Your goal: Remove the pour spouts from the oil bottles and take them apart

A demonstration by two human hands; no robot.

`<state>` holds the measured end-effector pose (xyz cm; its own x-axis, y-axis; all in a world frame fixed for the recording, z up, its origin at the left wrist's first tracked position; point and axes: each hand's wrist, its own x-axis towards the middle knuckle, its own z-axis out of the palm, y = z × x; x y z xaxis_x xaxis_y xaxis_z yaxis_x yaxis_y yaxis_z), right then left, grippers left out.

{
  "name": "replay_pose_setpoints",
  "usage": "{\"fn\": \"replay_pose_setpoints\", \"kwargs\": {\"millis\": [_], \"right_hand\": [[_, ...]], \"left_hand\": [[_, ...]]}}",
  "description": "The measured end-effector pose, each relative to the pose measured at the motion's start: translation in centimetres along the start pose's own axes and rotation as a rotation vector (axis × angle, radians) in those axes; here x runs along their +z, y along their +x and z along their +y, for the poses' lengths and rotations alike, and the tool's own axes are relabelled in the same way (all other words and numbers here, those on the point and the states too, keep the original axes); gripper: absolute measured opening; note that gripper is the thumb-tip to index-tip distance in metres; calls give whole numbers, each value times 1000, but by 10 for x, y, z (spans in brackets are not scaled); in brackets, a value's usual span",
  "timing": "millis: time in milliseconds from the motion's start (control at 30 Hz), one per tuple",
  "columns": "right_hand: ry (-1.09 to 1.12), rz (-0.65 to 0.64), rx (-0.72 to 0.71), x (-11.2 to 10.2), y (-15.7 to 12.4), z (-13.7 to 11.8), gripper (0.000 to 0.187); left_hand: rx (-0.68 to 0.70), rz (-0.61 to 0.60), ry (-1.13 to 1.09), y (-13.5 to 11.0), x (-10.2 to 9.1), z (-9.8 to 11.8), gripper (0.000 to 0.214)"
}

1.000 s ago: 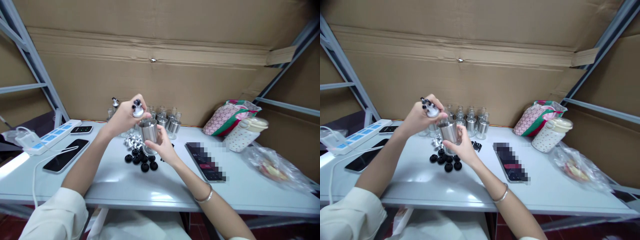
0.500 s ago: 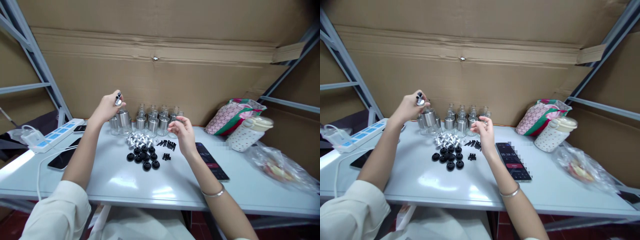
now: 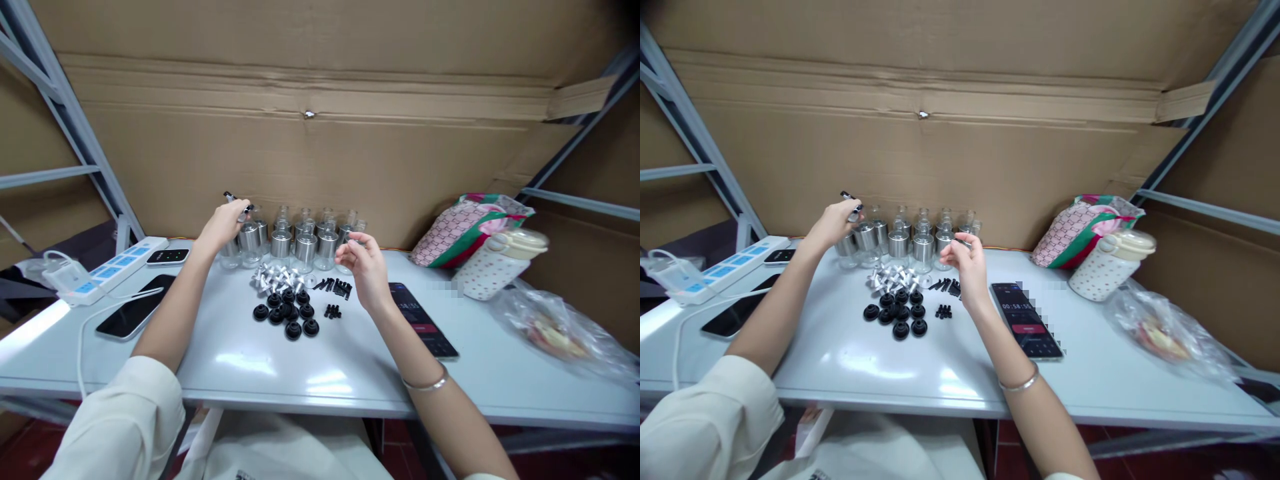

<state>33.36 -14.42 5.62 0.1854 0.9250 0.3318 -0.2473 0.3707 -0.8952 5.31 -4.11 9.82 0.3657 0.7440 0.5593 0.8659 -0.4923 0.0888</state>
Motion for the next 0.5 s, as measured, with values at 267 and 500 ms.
{"fn": "replay_pose_setpoints", "kwargs": {"millis": [267,500], "right_hand": [[-49,-40,-19,2,-2,2,29],[-57,-80,13,3,-2,6,30]], "left_hand": [[26,-43,47,2,19,5,11],[-9,-105,-86,3,18,8,4]]}}
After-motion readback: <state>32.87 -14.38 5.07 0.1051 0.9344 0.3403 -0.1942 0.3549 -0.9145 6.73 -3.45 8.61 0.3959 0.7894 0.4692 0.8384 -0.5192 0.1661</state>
